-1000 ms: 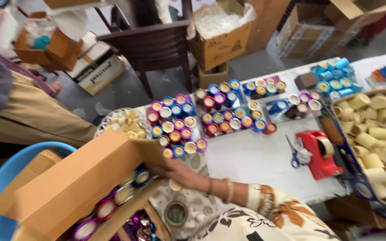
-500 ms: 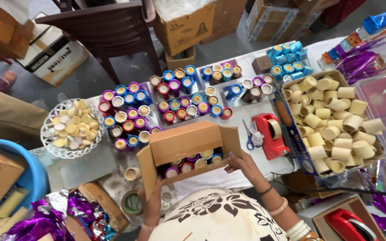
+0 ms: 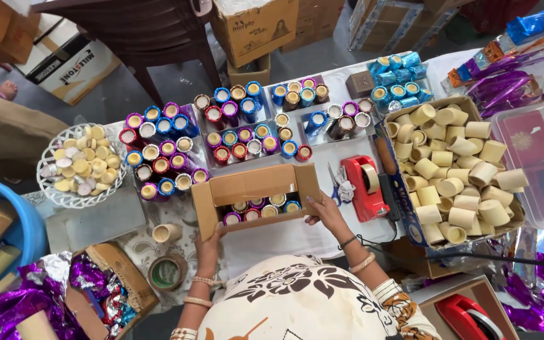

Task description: Packing small decorative cylindrical items into a cardboard box and sealing it with tape.

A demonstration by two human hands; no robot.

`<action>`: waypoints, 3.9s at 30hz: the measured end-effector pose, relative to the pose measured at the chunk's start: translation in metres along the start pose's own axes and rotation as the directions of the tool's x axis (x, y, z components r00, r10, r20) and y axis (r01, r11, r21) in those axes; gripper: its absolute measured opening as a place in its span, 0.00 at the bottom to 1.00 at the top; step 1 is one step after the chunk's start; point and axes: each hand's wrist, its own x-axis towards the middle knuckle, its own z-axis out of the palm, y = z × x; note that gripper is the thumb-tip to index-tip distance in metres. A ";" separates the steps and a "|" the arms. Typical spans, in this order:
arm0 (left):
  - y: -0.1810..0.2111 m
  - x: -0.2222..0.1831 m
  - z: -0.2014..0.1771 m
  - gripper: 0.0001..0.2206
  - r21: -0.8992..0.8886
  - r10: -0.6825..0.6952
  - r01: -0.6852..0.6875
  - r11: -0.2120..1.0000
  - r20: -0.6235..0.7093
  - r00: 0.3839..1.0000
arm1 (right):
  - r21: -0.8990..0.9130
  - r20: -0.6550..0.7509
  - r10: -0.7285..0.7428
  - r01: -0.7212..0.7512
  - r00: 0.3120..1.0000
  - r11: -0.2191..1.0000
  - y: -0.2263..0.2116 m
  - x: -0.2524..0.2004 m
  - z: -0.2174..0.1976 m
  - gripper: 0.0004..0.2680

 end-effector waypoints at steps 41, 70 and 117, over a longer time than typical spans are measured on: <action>0.165 0.001 0.069 0.44 0.782 0.175 -0.519 0.346 0.490 0.854 | -0.565 0.098 -0.740 0.649 0.665 0.509 -0.101 0.045 0.082 0.29; 0.119 -0.013 0.072 0.28 0.728 0.544 -0.585 0.357 0.347 0.764 | -0.690 0.515 -0.524 0.691 0.679 0.217 -0.100 0.062 0.039 0.18; 0.135 -0.002 0.044 0.28 0.644 0.427 -0.623 0.444 0.458 0.779 | -0.503 0.738 -0.264 0.767 0.621 0.398 -0.078 -0.002 0.137 0.04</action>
